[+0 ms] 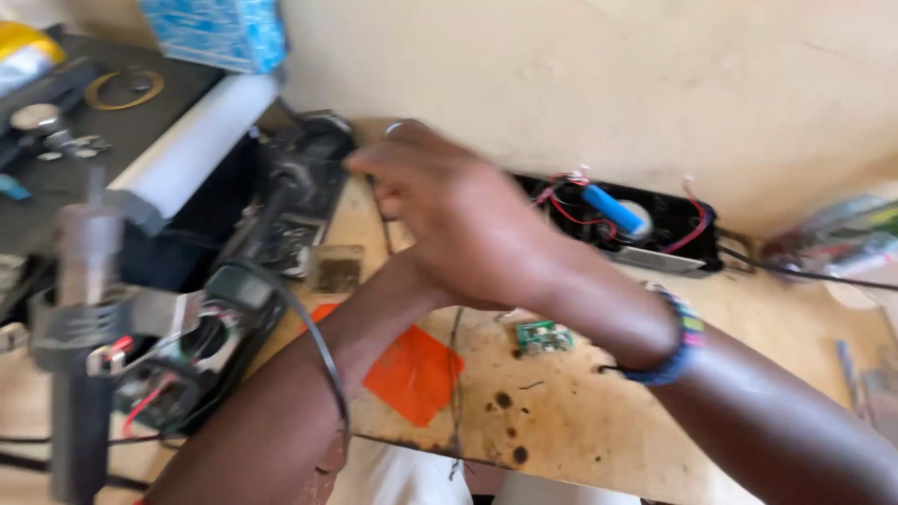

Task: The person uses a soldering iron to apply solder to a small green circuit board. They then use tweezers to place a small component onto the board and solder it in place. The person continues to solder various points on the board and uses a thin wire to make connections.

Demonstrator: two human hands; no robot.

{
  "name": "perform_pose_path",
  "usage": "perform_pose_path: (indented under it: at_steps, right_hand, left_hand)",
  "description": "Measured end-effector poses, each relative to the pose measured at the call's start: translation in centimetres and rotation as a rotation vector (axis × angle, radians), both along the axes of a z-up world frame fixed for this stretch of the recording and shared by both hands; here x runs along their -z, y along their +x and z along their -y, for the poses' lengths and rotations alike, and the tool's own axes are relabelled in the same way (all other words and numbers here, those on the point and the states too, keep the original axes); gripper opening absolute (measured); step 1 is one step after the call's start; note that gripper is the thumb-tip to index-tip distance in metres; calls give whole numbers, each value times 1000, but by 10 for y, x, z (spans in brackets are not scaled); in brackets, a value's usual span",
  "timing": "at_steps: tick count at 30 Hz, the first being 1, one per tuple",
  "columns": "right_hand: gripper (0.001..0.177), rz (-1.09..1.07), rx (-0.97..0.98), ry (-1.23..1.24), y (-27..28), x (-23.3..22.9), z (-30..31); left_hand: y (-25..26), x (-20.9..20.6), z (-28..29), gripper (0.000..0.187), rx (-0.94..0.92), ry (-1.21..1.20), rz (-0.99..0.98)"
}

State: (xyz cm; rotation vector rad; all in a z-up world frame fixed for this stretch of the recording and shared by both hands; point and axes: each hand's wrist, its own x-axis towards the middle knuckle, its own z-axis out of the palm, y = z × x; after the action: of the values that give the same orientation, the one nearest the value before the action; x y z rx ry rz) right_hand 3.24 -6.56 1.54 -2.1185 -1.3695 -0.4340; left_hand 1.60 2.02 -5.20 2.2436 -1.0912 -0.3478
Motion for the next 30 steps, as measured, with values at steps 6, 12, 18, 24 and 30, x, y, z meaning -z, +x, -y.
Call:
perform_pose_path:
  at_steps: [6,12,18,24,30]
  right_hand:
    - [14,-454,503,-24,-6,-40,162]
    - [14,-574,779,-87,-3,-48,236]
    - [20,-726,879,-294,-6,-55,267]
    - [25,-629,648,-906,-35,-24,214]
    - [13,-405,445,-1002,-46,30,188]
  left_hand:
    - [-6,-50,4,14,-93,23,-93]
    - [7,-46,2,12,-271,-192,80]
    - [3,-52,3,18,-476,-246,40]
    - [-9,-63,15,13,-342,-31,-180]
    - [-22,-83,32,19,-377,325,-433]
